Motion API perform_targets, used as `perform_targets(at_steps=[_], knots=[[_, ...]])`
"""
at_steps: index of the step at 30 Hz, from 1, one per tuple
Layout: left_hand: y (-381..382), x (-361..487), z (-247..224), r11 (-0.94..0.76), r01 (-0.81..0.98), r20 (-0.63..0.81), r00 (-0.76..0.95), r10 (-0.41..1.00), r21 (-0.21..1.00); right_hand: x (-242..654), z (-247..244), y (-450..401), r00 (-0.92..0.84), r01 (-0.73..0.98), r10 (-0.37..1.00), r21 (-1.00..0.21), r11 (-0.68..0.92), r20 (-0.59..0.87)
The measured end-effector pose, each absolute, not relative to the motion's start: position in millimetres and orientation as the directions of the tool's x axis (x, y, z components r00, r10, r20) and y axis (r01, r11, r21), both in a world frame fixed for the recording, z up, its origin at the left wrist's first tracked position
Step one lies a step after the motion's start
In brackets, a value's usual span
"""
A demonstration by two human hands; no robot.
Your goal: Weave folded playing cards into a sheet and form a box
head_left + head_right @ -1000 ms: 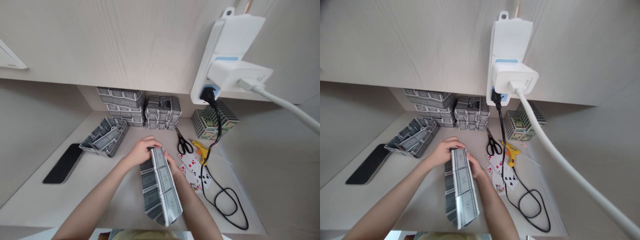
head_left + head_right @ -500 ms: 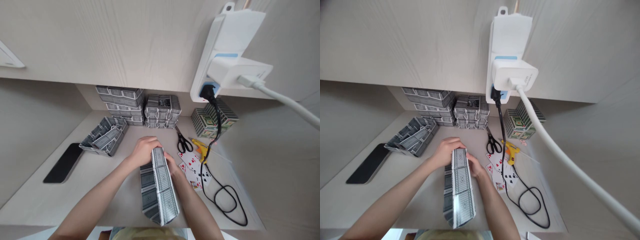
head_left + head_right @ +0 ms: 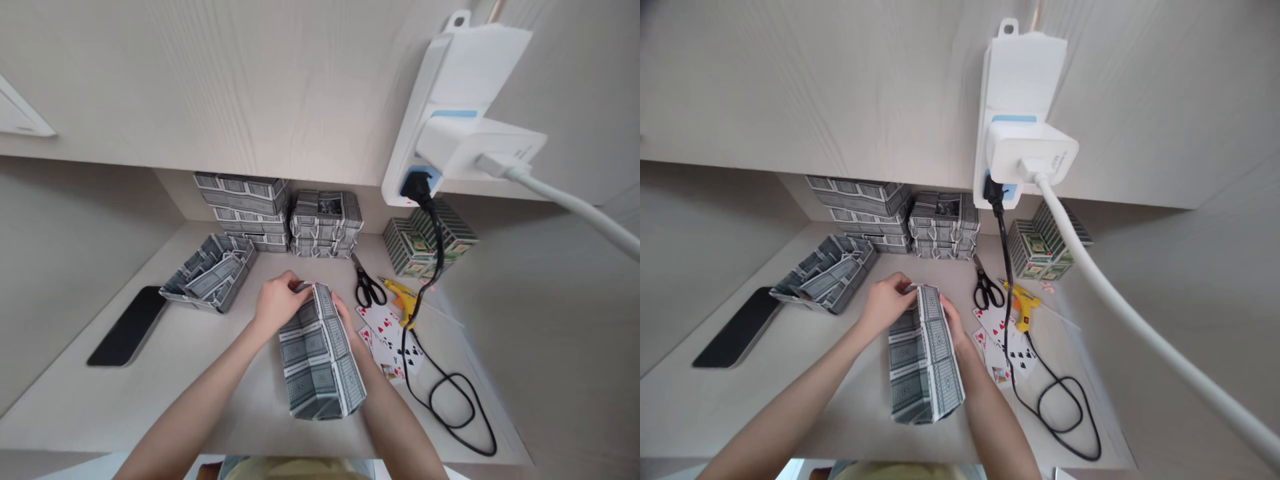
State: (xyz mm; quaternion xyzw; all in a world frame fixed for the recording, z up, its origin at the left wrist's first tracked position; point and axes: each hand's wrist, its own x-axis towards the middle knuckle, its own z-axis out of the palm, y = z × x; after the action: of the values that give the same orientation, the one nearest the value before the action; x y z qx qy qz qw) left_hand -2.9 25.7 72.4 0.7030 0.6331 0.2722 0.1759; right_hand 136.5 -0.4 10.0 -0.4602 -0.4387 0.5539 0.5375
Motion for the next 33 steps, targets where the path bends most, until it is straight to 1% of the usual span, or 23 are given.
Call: perform_targets(at_steps=[2, 4, 7, 8, 10, 13, 16, 18, 20, 21, 23, 25, 26, 27, 28, 30, 33], knots=[[27.1, -1.6, 71.0, -0.116, 0.764, 0.167, 0.012, 0.986, 0.634, 136.9, 9.3, 2.0, -0.015, -0.265, 0.997, -0.961, -0.074, -0.073], [30.1, 0.0, 68.8, -0.132, 0.757, 0.160, 0.036, 0.986, 0.641, 138.1, 8.5, 4.1, -0.093, -0.334, 0.987, -0.930, -0.154, -0.130], [34.6, 1.4, 63.9, -0.189, 0.810, 0.125, 0.144, 0.982, 0.555, 142.7, 9.8, 5.5, -0.260, -0.361, 0.944, -0.886, -0.290, -0.202], [35.4, 1.2, 62.1, -0.207, 0.834, 0.110, 0.175, 0.978, 0.512, 145.3, 11.2, 5.5, -0.289, -0.359, 0.934, -0.881, -0.308, -0.208], [35.6, 0.1, 58.7, -0.236, 0.875, 0.075, 0.226, 0.971, 0.423, 152.3, 14.7, 4.8, -0.289, -0.334, 0.936, -0.894, -0.297, -0.203], [34.0, -3.0, 54.4, -0.251, 0.926, 0.001, 0.261, 0.965, 0.283, 165.1, 19.2, 2.9, -0.231, -0.200, 0.954, -0.950, -0.239, -0.191], [33.5, -5.8, 50.8, -0.247, 0.952, -0.078, 0.264, 0.961, 0.178, 173.2, 21.6, 3.0, -0.229, 0.024, 0.960, -0.987, -0.161, -0.163], [34.2, -6.5, 48.7, -0.250, 0.957, -0.108, 0.267, 0.958, 0.150, 171.4, 24.4, 5.3, -0.248, 0.209, 0.955, -0.971, -0.112, -0.163], [35.2, -6.2, 47.0, -0.244, 0.957, -0.120, 0.264, 0.957, 0.158, 163.2, 30.0, 8.7, -0.270, 0.415, 0.946, -0.909, -0.053, -0.178], [35.7, -6.0, 46.4, -0.239, 0.955, -0.124, 0.262, 0.957, 0.176, 157.2, 33.6, 10.6, -0.287, 0.518, 0.939, -0.855, -0.016, -0.191], [36.1, -6.1, 45.4, -0.231, 0.945, -0.132, 0.266, 0.955, 0.232, 143.7, 40.6, 14.5, -0.306, 0.700, 0.927, -0.712, 0.062, -0.219], [36.1, -8.4, 45.0, -0.235, 0.927, -0.134, 0.283, 0.950, 0.294, 132.1, 44.2, 18.5, -0.258, 0.817, 0.931, -0.573, 0.066, -0.260], [35.9, -10.6, 45.1, -0.242, 0.915, -0.129, 0.296, 0.946, 0.322, 128.3, 44.0, 20.5, -0.237, 0.841, 0.937, -0.538, 0.065, -0.257], [35.7, -13.4, 45.5, -0.252, 0.903, -0.120, 0.309, 0.943, 0.347, 126.2, 42.5, 22.6, -0.236, 0.839, 0.943, -0.539, 0.076, -0.235], [35.5, -16.7, 46.0, -0.264, 0.891, -0.106, 0.323, 0.941, 0.369, 125.8, 39.7, 24.5, -0.253, 0.816, 0.945, -0.571, 0.093, -0.207], [34.9, -23.6, 47.7, -0.299, 0.859, -0.064, 0.355, 0.933, 0.415, 128.9, 32.1, 27.5, -0.308, 0.719, 0.936, -0.686, 0.111, -0.171], [33.4, -31.0, 51.3, -0.335, 0.803, 0.002, 0.384, 0.923, 0.493, 137.4, 21.8, 28.8, -0.341, 0.553, 0.929, -0.830, 0.076, -0.142]])
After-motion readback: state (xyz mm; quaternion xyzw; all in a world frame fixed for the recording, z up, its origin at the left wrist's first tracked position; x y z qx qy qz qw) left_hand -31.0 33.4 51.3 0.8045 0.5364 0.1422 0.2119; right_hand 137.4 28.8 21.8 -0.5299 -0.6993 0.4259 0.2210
